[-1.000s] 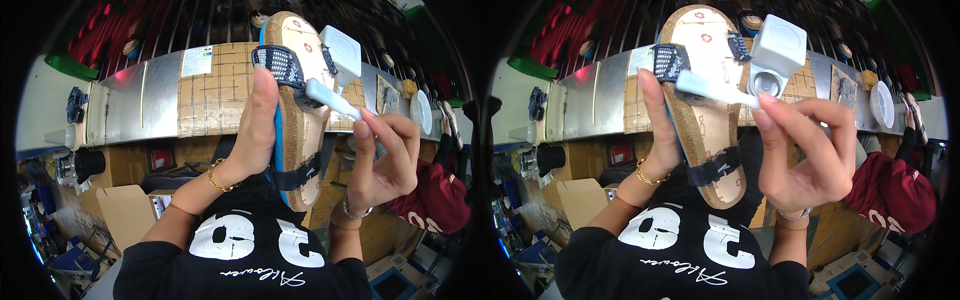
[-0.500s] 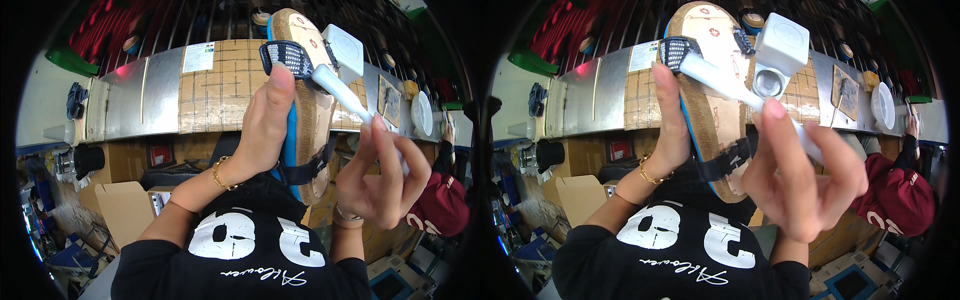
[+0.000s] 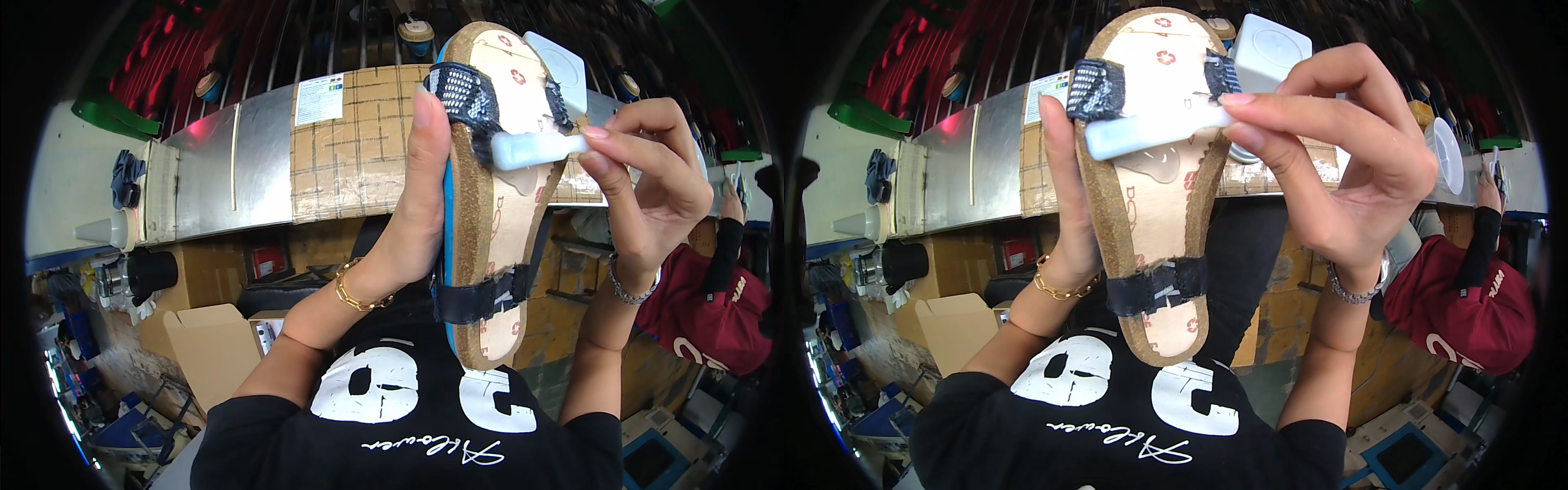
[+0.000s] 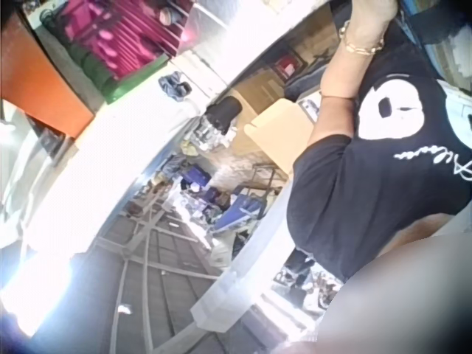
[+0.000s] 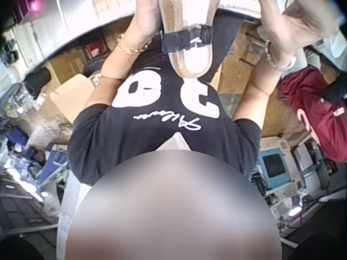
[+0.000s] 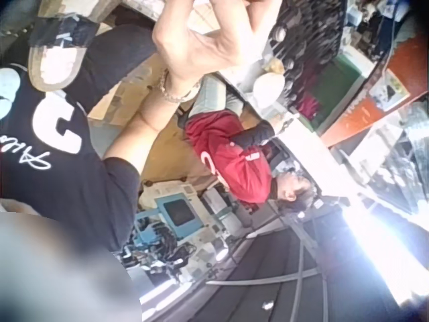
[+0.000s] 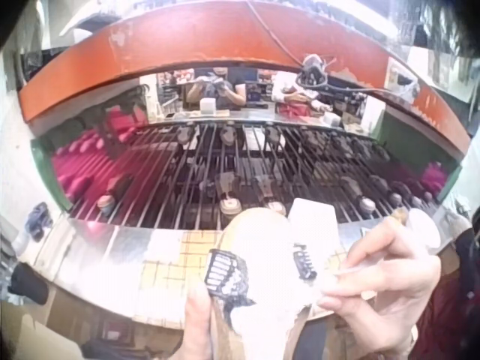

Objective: The person holds a cork-soled sandal and uses a small brush to apply black paint to the straps. The person repeatedly dips the brush into a container and paints different sections of the straps, rotating the sandal to reach all areas.

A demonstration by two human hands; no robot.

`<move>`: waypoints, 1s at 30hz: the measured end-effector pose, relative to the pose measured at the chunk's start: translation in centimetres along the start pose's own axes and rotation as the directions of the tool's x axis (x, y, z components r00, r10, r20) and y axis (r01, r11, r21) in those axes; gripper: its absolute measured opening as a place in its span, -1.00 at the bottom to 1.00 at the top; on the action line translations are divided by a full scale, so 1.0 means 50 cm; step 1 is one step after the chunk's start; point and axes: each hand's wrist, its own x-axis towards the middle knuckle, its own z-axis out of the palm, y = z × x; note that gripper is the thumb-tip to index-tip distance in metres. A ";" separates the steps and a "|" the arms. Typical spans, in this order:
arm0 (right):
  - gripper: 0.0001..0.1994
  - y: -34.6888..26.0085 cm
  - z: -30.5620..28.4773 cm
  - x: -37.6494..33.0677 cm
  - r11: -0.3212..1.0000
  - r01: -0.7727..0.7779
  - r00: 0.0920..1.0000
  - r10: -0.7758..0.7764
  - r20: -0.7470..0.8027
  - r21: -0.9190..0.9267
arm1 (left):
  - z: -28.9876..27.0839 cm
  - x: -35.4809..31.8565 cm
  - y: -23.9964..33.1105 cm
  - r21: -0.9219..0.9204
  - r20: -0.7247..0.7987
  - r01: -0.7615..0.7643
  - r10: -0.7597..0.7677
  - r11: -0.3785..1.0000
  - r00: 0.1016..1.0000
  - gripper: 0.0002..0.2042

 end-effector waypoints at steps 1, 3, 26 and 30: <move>-0.73 0.001 -0.003 -0.001 1.000 -0.010 1.000 0.010 0.012 0.013 | 0.002 -0.001 -0.001 -0.001 -0.009 -0.002 0.002 1.000 1.000 -0.06; -0.73 0.003 -0.007 -0.003 1.000 -0.011 0.999 0.010 0.036 0.027 | 0.007 -0.001 -0.003 -0.115 -0.016 -0.006 0.004 0.993 1.000 -0.05; -0.66 -0.061 -0.019 -0.018 0.996 -0.013 0.984 0.028 0.178 -0.084 | -0.036 0.001 -0.012 -0.029 -0.109 -0.120 0.116 0.992 0.987 -0.15; -0.66 -0.060 -0.030 -0.006 0.994 -0.010 0.962 0.039 0.270 -0.105 | -0.024 0.002 -0.007 0.013 -0.136 -0.135 0.135 0.991 0.981 -0.18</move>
